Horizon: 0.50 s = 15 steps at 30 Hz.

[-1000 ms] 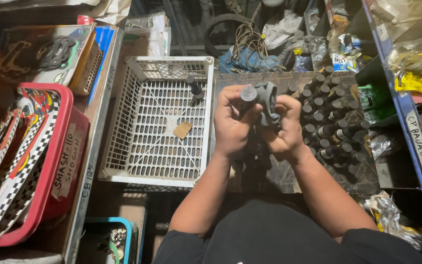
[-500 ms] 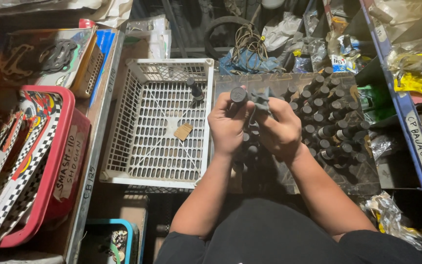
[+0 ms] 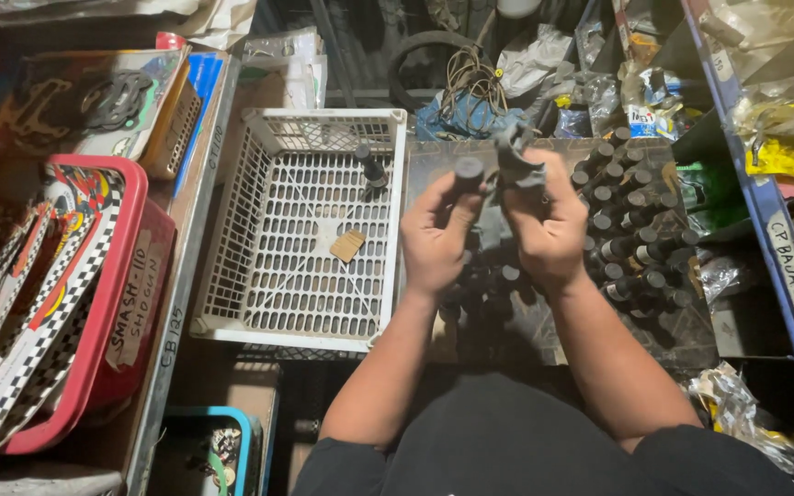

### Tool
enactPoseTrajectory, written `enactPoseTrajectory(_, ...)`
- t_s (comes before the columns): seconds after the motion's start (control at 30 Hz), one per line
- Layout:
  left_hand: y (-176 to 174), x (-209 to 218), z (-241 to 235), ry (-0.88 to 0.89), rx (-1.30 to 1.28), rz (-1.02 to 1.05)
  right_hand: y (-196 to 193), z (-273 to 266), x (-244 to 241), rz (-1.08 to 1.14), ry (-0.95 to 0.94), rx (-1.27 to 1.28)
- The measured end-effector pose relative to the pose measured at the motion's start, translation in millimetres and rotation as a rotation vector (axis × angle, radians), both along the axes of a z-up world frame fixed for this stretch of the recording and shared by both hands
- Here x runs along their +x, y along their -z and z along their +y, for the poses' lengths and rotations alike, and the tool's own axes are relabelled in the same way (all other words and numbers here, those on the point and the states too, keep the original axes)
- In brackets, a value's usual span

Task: Cleaning motorcycle engine valves with a cloth.

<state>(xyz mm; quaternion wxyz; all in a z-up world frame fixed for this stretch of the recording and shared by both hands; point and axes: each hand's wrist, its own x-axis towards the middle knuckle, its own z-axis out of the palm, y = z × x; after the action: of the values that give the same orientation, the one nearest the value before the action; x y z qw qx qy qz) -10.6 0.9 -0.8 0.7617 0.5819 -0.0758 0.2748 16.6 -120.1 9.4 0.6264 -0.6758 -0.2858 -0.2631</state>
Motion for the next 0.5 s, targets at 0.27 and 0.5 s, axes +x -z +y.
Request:
enactPoseTrajectory(0.27, 9, 7, 8, 0.014, 0.044, -0.037, -5, -5, 2, -0.274, -0.041, -0.221)
enactPoseTrajectory(0.5, 7, 7, 12, 0.001, 0.084, -0.102, 17, -17, 0, 0.091, -0.252, -0.257)
